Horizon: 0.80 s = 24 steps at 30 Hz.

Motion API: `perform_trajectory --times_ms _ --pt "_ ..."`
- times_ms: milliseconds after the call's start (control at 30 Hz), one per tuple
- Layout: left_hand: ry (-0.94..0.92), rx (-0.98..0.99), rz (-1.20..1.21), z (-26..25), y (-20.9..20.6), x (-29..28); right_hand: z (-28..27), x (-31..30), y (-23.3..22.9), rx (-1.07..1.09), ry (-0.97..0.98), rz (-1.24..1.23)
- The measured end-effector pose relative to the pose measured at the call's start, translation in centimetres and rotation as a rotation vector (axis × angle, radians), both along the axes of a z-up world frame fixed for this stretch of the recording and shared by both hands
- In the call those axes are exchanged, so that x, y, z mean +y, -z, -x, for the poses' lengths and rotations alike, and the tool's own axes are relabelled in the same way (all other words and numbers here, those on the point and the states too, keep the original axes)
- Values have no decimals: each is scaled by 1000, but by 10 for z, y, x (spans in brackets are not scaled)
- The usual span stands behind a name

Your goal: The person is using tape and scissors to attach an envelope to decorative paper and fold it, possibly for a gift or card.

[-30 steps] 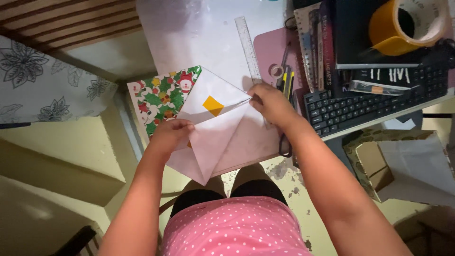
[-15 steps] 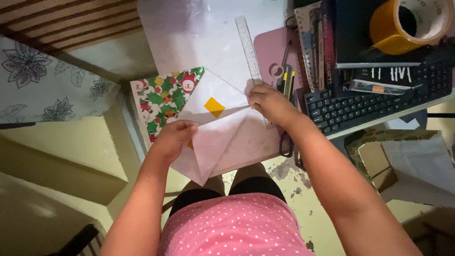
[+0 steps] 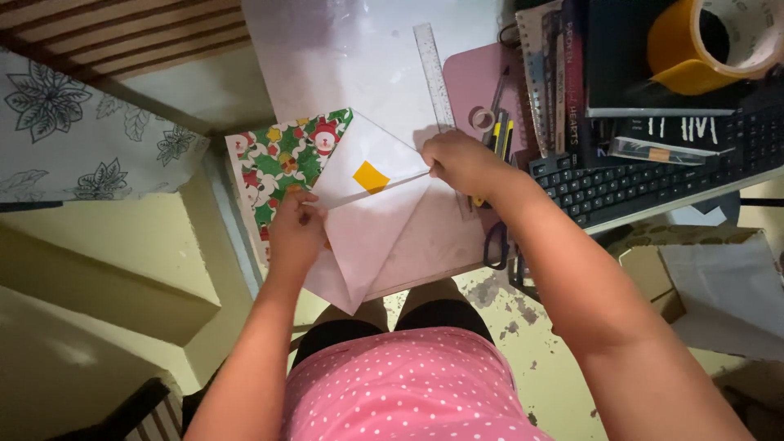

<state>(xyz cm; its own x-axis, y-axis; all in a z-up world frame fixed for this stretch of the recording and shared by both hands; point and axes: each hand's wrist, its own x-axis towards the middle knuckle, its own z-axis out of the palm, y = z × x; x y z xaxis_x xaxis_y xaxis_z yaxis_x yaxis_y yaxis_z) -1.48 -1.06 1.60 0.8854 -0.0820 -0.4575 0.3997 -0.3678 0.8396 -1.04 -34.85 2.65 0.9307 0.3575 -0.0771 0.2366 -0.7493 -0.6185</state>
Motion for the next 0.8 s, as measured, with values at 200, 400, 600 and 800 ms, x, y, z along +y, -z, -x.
perform_trajectory --times_ms 200,400,600,800 --pt "179 -475 -375 7 6 -7 3 9 8 50 51 141" --pt "291 -545 -318 -2 17 5 5 12 2 19 10 210" --pt "403 -377 -174 -20 -22 12 -6 19 -8 79 -53 331" --pt "432 -562 -398 -22 -24 5 -18 26 -14 263 -37 414"
